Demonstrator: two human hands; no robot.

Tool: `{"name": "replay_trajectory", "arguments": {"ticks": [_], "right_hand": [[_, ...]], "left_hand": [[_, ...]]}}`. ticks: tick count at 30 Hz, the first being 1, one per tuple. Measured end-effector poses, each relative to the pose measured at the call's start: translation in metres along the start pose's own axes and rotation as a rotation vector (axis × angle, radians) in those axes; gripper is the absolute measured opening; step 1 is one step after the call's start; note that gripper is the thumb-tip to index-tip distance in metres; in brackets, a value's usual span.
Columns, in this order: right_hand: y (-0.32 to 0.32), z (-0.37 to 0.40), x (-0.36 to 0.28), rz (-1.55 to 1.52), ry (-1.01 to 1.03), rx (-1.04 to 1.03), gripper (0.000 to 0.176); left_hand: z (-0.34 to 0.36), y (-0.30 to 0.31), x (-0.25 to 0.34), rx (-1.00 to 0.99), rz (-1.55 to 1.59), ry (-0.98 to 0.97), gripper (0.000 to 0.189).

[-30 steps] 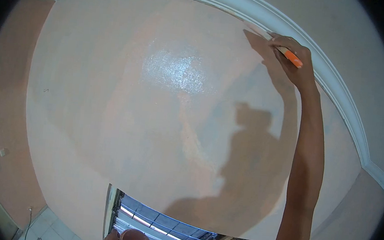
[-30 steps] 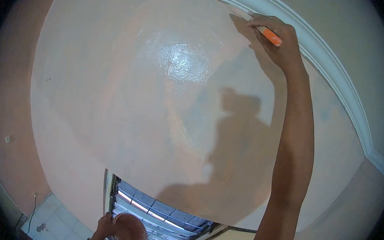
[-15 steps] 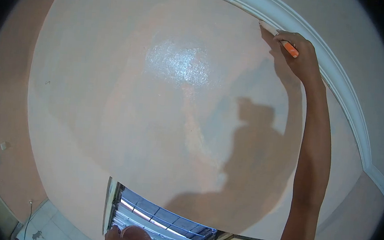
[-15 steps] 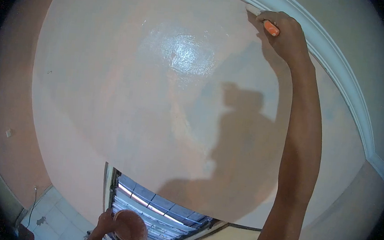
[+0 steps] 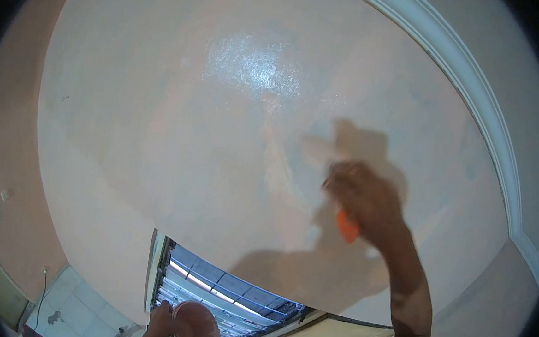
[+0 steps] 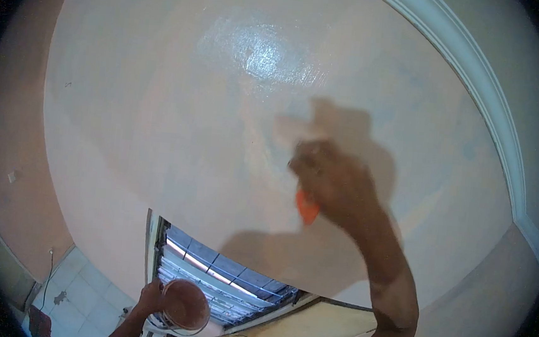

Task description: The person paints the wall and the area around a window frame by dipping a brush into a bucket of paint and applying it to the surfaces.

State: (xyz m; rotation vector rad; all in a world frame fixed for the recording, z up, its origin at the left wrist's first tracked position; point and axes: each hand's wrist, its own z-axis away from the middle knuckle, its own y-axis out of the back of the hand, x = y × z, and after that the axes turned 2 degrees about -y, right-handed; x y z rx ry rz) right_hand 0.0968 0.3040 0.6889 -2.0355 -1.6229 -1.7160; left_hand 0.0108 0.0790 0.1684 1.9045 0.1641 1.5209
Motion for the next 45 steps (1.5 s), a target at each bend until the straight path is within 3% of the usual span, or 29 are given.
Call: {"name": "replay_trajectory", "arguments": {"ticks": [5,6,13,18,19,21,25,28,33,35,37,38,39,40,41,44,45], "right_hand": [[0.045,-0.061,0.102,0.117,-0.045,0.384,0.021],[0.045,-0.073,0.120,0.317,-0.014,0.449,0.020],[0.009,-0.084,0.131,0.350,-0.113,0.315,0.025],[-0.076,0.017,-0.021,0.012,0.047,0.053,0.012],[-0.071,0.024,-0.050,0.093,0.115,-0.070,0.013],[-0.075,0.034,-0.078,-0.041,0.078,-0.003,0.010],[-0.054,0.018,-0.048,-0.459,-0.027,-0.011,0.020],[-0.040,-0.004,0.011,-0.581,-0.310,-0.025,0.020],[0.023,-0.044,0.080,-0.234,-0.418,0.205,0.019],[0.029,-0.049,0.088,0.218,-0.282,0.387,0.020],[0.005,-0.042,0.087,0.407,-0.183,0.401,0.021],[-0.015,-0.027,0.078,-0.285,-0.381,0.268,0.020],[-0.037,-0.019,0.056,0.233,-0.249,0.145,0.021],[-0.063,-0.007,0.028,0.279,-0.202,0.023,0.023],[-0.090,0.015,-0.005,0.047,-0.083,0.178,0.027],[-0.104,0.043,-0.115,0.135,0.078,-0.145,0.019],[-0.104,0.047,-0.124,0.034,0.090,-0.151,0.019]], "left_hand": [[-0.003,-0.007,-0.003,-0.026,0.006,0.000,0.040],[-0.002,-0.010,-0.003,-0.021,0.002,-0.001,0.039],[0.005,-0.001,0.011,-0.051,0.028,0.014,0.035],[0.008,0.002,0.009,-0.041,0.012,0.005,0.036],[0.009,0.002,0.009,-0.040,0.007,0.003,0.036],[0.008,0.002,0.004,-0.044,0.021,-0.005,0.036],[0.011,-0.002,-0.003,0.004,-0.026,-0.024,0.035],[0.011,0.001,-0.002,0.018,-0.008,-0.036,0.034],[0.018,0.005,-0.001,0.024,0.013,-0.001,0.035],[0.019,0.012,0.007,0.013,0.013,0.016,0.035],[0.018,0.010,0.001,0.000,0.006,0.023,0.034],[0.017,0.007,-0.003,-0.007,0.004,0.020,0.034],[0.018,0.008,-0.002,-0.008,0.006,0.026,0.034],[0.018,0.009,0.000,-0.019,0.002,0.031,0.034],[0.019,0.009,0.001,-0.025,0.002,0.037,0.034],[0.021,0.006,0.000,0.011,0.002,0.024,0.034],[0.022,0.009,0.002,0.026,0.001,0.017,0.035]]}}
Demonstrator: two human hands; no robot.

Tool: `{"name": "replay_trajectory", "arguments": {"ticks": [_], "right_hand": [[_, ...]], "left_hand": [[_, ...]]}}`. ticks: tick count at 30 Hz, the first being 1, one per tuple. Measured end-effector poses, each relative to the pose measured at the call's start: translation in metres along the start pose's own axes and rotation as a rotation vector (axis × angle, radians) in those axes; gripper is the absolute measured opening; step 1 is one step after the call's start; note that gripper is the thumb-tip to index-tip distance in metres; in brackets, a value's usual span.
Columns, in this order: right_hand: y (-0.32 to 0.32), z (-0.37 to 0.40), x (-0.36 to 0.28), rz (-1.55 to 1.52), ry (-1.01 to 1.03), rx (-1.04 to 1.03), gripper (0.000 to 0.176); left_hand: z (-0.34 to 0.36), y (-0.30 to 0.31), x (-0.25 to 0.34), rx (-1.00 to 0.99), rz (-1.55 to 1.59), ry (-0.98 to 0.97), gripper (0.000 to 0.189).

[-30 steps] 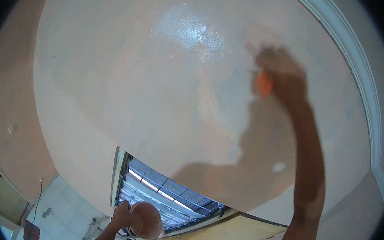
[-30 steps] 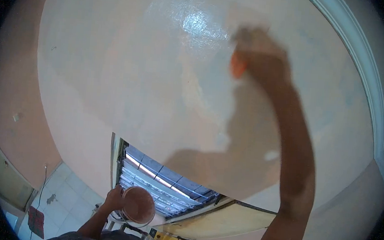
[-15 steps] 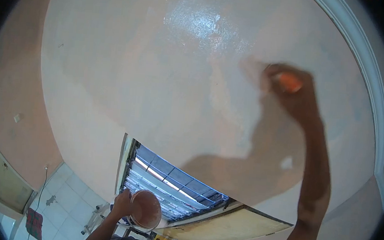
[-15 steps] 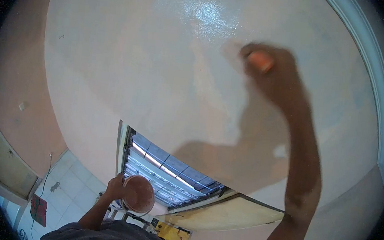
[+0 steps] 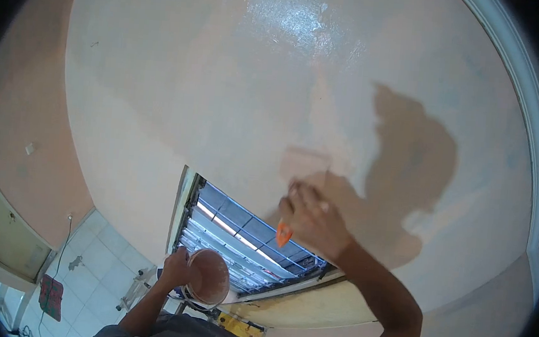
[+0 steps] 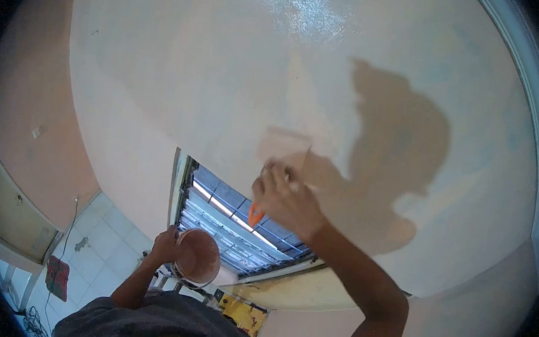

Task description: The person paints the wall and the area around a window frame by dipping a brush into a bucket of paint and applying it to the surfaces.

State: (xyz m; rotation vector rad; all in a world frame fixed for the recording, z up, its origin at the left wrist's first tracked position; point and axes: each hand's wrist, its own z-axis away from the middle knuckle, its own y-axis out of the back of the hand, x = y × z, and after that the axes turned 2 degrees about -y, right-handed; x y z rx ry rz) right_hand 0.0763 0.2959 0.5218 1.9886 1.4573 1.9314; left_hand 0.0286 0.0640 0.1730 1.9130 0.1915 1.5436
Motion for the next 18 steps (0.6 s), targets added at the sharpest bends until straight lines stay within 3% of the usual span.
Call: {"name": "replay_trajectory", "arguments": {"ticks": [3,5,7,9,11,13,17,18], "right_hand": [[0.014,-0.002,-0.001,-0.243,-0.025,0.044,0.022],[0.039,-0.014,0.035,-0.243,-0.120,0.224,0.022],[0.060,-0.035,0.078,-0.222,-0.393,0.365,0.020],[0.078,-0.055,0.119,0.039,-0.451,0.397,0.019],[0.077,-0.061,0.131,0.283,-0.293,0.441,0.019],[0.051,-0.064,0.117,0.277,-0.270,0.352,0.021],[-0.027,-0.035,0.011,0.280,0.021,0.127,0.018],[-0.027,-0.028,-0.013,0.124,0.089,0.115,0.015]], "left_hand": [[-0.002,0.007,0.005,-0.015,0.021,0.008,0.035],[-0.001,0.004,-0.001,-0.006,0.025,-0.001,0.036],[-0.001,0.008,0.006,-0.030,0.006,0.005,0.036],[0.002,0.006,0.008,-0.064,-0.021,0.021,0.037],[0.000,-0.001,0.003,-0.059,-0.022,0.026,0.037],[0.000,0.001,0.007,-0.055,-0.029,0.016,0.036],[0.004,0.008,0.014,-0.071,0.004,0.026,0.036],[0.004,0.009,0.013,-0.066,0.006,0.025,0.036]]}}
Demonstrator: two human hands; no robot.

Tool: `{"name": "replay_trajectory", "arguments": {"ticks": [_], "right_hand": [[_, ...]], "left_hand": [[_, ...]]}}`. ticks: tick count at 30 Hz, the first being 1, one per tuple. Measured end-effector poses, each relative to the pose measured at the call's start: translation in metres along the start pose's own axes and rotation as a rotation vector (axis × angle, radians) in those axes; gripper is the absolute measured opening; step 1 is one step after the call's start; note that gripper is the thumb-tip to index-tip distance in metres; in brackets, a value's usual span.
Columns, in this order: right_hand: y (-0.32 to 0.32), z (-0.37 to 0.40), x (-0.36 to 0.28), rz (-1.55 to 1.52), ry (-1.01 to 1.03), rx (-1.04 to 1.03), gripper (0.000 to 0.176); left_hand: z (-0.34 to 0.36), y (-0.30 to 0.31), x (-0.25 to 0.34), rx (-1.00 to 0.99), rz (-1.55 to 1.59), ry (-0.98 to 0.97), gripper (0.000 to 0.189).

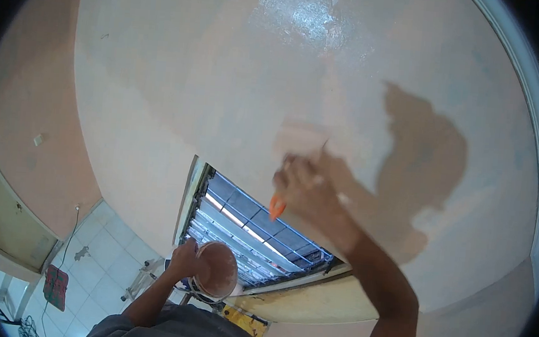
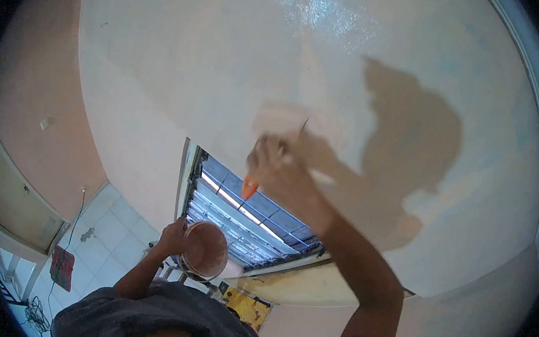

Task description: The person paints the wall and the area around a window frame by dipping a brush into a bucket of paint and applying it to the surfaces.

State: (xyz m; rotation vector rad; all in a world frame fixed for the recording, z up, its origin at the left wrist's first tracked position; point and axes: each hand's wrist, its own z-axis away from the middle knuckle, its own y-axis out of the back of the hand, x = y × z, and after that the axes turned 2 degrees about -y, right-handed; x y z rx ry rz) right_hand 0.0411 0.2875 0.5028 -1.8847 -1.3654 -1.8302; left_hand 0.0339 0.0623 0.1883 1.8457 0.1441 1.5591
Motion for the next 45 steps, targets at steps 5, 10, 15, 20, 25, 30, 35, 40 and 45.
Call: {"name": "replay_trajectory", "arguments": {"ticks": [5,10,15,20,25,30,35,40,45], "right_hand": [[0.007,-0.002,0.018,-0.641,-0.220,0.129,0.016],[0.073,-0.033,0.130,-0.622,-0.683,0.336,0.015],[0.087,-0.029,0.117,-0.627,-0.742,0.552,0.013],[0.039,-0.021,0.092,-0.727,-0.759,0.530,0.013],[0.051,-0.015,0.090,-0.668,-0.778,0.564,0.014],[0.054,-0.014,0.089,-0.721,-0.762,0.561,0.013],[0.054,-0.014,0.089,-0.610,-0.772,0.568,0.012],[0.057,-0.018,0.091,-0.722,-0.836,0.530,0.010],[0.065,-0.014,0.090,-0.752,-0.861,0.479,0.009]], "left_hand": [[-0.001,-0.005,-0.009,0.001,0.033,-0.013,0.040],[-0.003,-0.007,-0.011,0.006,-0.025,-0.011,0.037],[-0.003,-0.005,-0.010,0.013,-0.028,0.022,0.036],[-0.007,0.002,-0.005,0.003,-0.030,0.033,0.038],[-0.005,0.006,-0.008,0.002,0.048,0.101,0.039],[-0.006,0.006,-0.007,0.033,-0.015,0.041,0.037],[-0.009,0.009,-0.006,0.041,-0.003,0.057,0.039],[-0.011,0.016,0.001,0.064,0.017,0.069,0.042],[-0.008,0.010,-0.004,0.016,-0.017,0.069,0.044]]}}
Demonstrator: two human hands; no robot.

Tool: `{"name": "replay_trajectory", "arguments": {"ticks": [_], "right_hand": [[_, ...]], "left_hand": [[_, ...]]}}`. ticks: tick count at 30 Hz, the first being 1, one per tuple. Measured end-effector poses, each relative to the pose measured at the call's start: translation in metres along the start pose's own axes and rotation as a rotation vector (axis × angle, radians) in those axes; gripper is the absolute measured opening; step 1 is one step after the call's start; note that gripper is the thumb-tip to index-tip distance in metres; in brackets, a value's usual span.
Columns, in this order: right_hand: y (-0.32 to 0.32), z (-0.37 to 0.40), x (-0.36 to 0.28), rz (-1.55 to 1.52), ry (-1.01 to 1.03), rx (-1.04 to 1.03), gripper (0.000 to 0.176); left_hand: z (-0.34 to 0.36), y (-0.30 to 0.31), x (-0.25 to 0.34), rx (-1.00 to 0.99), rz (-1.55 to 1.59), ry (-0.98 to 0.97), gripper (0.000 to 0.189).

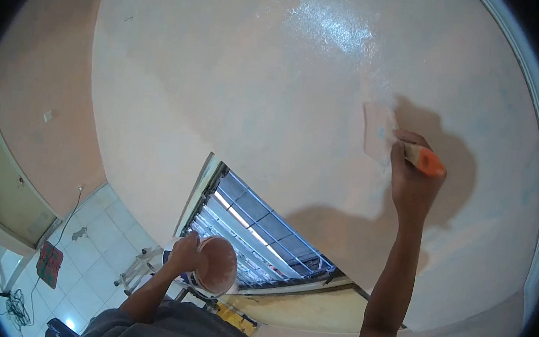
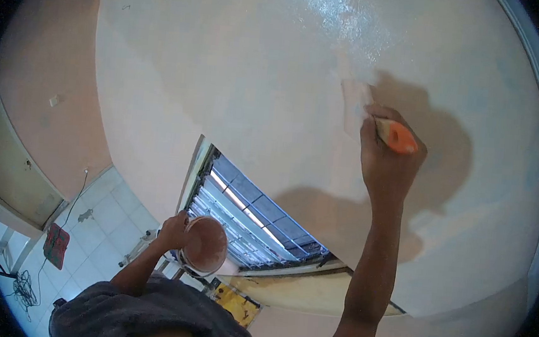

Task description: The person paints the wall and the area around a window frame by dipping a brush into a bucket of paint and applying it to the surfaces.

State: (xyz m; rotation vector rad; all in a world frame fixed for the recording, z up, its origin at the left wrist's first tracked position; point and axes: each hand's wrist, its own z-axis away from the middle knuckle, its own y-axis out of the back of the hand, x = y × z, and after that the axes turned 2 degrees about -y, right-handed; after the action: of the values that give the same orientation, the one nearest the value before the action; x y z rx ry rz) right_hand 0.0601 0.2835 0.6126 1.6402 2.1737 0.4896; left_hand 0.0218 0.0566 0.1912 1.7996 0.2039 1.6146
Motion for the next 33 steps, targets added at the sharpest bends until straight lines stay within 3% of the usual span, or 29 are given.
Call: {"name": "replay_trajectory", "arguments": {"ticks": [4,7,10,14,17,19,21,26,28,33], "right_hand": [[0.000,-0.002,0.002,-0.011,-0.152,-0.033,0.009],[-0.003,-0.003,0.003,-0.069,0.011,0.003,0.009],[0.000,-0.003,0.004,-0.085,-0.156,0.019,0.009],[0.000,0.001,0.002,-0.053,-0.146,-0.004,0.009],[-0.005,-0.003,0.000,-0.194,-0.126,0.048,0.010],[-0.005,-0.005,0.003,0.030,-0.178,-0.028,0.009],[-0.005,-0.005,-0.001,0.006,-0.167,-0.007,0.009],[-0.013,-0.015,0.002,0.064,-0.125,0.061,0.010],[-0.010,-0.025,0.004,0.066,-0.220,-0.032,0.011],[-0.014,-0.033,-0.013,0.175,-0.178,-0.004,0.013]], "left_hand": [[0.012,0.006,0.005,-0.025,0.032,0.038,0.043],[0.003,0.001,0.002,0.010,0.013,-0.015,0.040],[0.002,0.004,0.001,0.024,-0.005,-0.031,0.038],[0.010,0.004,0.001,0.015,0.037,0.000,0.036],[0.000,0.006,0.006,0.026,0.029,0.001,0.036],[0.007,0.004,0.002,0.016,0.006,-0.011,0.036],[0.004,0.002,0.000,0.099,0.017,-0.064,0.027],[0.003,0.003,-0.003,0.079,0.011,-0.026,0.030],[0.004,0.006,-0.001,0.076,0.000,-0.019,0.030],[0.000,0.004,-0.004,0.026,0.036,0.031,0.036]]}}
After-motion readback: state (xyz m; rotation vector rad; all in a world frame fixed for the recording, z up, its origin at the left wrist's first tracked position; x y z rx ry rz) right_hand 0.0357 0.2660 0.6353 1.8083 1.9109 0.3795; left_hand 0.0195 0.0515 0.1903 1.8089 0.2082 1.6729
